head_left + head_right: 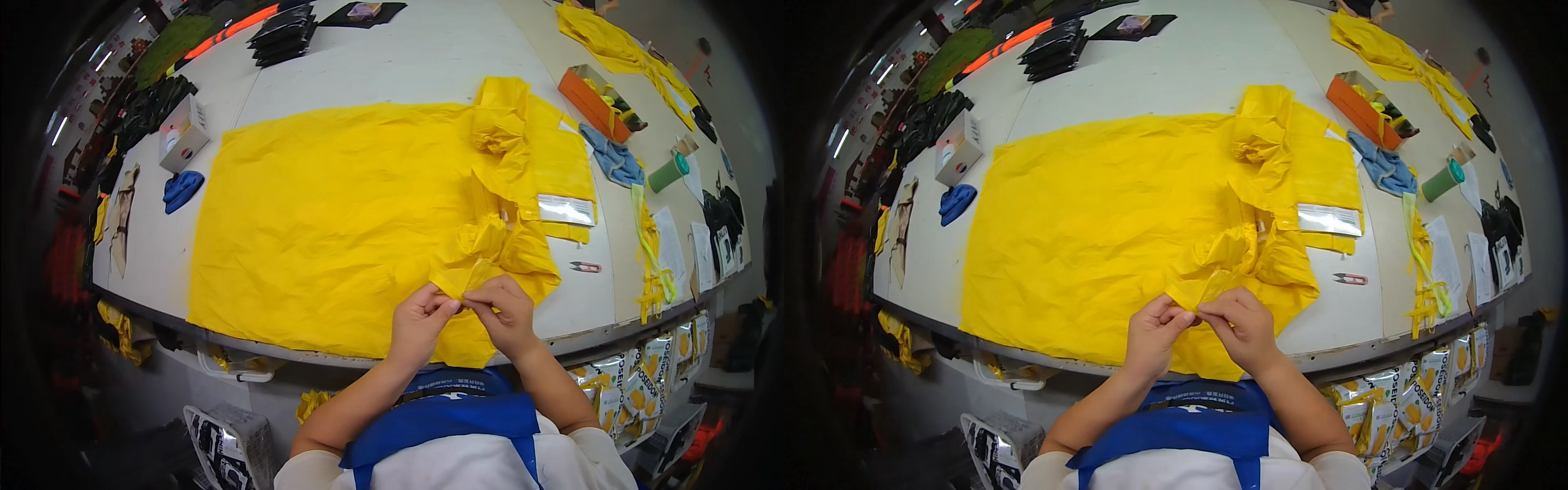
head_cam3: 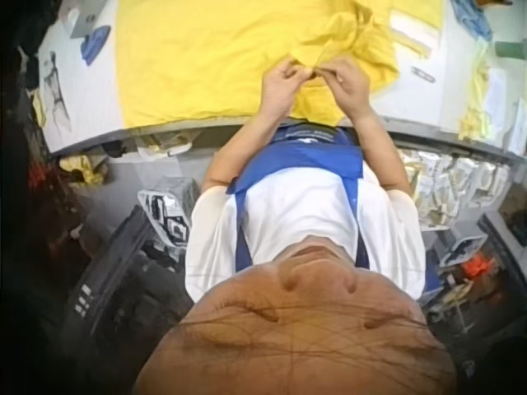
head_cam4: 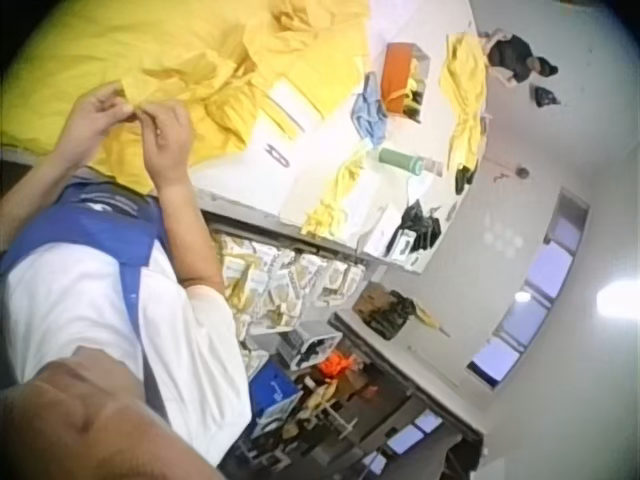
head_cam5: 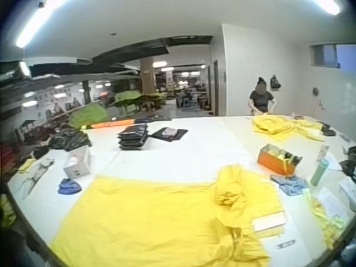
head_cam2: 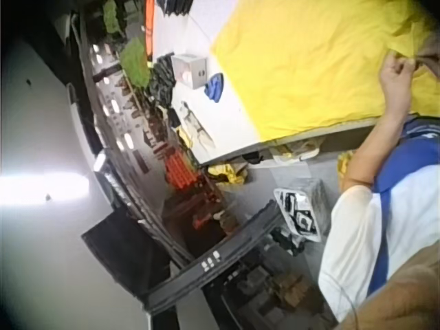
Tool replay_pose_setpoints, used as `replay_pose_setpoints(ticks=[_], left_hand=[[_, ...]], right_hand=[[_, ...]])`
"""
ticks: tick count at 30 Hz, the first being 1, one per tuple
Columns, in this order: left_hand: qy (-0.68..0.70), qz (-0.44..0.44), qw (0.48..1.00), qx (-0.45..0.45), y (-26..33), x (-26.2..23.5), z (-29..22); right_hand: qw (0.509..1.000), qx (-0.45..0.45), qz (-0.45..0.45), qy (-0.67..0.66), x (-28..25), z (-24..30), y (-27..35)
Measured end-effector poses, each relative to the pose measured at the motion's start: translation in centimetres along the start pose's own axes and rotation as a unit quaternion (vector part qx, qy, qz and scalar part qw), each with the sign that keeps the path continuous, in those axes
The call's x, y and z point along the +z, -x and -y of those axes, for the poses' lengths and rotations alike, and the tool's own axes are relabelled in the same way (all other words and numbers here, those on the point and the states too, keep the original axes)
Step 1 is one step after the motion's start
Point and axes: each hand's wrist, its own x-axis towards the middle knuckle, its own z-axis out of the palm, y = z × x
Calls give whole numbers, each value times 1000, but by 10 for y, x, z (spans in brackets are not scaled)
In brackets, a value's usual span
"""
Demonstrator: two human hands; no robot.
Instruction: The person folds a yellow garment on a white table, smooths it, sprays it with a liquid, wipes it with a blue cloth, and then folds it again. The folded garment is placed on a stack of similar yellow garments.
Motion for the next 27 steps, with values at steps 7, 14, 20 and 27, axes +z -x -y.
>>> replay_pose_setpoints(ticks=[7,14,20,27], left_hand=[[129,11,991,-24,4,-15,-3],[324,45,929,-174,8,-25,-11],[-44,27,999,-12,15,-40,-8],[-494,162,796,312,40,-35,-10]], right_hand=[[874,218,386,-200,-30,-26,15],[540,446,-39,-712,25,-29,5],[795,330,124,-493,31,-51,19],[923,306,-9,-231,55,-31,-1]])
